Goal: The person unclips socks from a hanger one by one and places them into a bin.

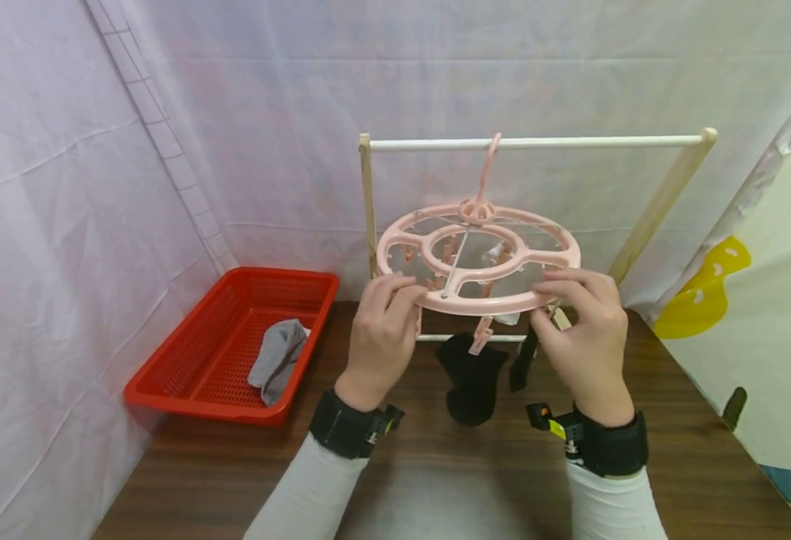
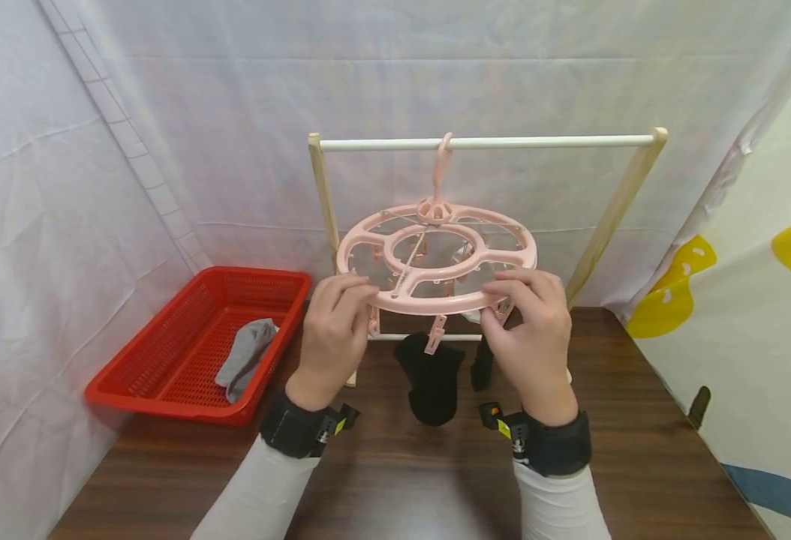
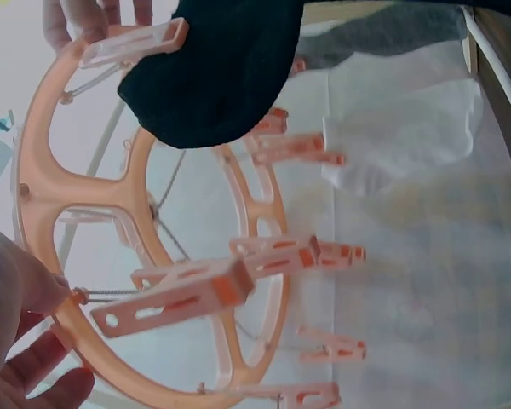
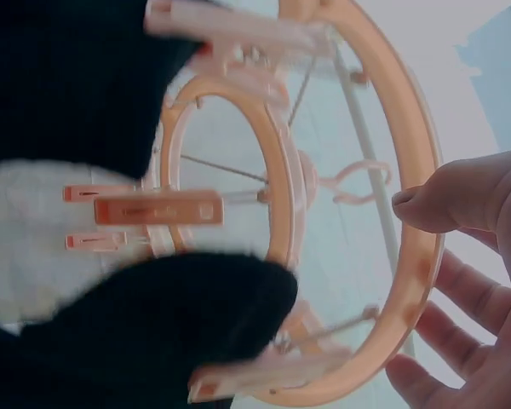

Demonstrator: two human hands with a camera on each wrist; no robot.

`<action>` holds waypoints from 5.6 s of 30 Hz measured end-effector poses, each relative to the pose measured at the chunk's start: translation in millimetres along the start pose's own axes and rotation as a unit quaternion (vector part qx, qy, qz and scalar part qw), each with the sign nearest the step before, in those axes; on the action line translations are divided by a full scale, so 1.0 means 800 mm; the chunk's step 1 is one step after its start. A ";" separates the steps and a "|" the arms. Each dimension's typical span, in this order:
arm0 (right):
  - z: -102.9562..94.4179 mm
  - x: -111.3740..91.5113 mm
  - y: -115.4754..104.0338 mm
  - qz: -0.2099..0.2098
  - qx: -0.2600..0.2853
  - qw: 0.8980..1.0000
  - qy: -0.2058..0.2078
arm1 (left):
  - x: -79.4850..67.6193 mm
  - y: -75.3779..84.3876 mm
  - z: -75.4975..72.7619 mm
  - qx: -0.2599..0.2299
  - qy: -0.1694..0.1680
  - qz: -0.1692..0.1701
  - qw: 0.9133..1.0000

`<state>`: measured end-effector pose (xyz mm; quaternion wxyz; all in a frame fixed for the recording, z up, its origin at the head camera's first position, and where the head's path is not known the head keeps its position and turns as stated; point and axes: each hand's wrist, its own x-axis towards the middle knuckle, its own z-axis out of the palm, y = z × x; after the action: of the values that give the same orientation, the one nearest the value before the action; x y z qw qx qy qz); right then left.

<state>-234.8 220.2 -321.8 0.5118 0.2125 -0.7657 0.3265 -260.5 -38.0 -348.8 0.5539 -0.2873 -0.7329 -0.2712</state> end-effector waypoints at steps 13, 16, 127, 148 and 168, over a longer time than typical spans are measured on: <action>-0.002 0.002 0.000 -0.001 0.022 1.000 0.009 | 0.003 -0.011 -0.003 -0.032 0.005 -0.030 0.999; -0.003 0.002 0.000 0.000 0.023 1.000 0.009 | 0.004 -0.009 -0.004 -0.035 0.001 -0.035 0.999; 0.001 -0.001 -0.007 -0.032 0.044 0.998 -0.026 | -0.144 -0.001 0.081 -0.332 -0.195 -0.383 0.840; 0.008 -0.015 -0.038 0.036 0.096 0.875 -0.474 | -0.147 -0.016 0.082 -0.332 -0.193 -0.406 0.830; 0.065 -0.031 0.023 0.101 0.098 0.895 -0.423 | -0.142 -0.018 0.079 -0.316 -0.200 -0.420 0.827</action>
<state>-270.6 195.2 -363.6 0.0804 0.3008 -0.8915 0.3290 -286.8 -16.3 -475.0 0.1063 -0.1586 -0.7520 -0.6309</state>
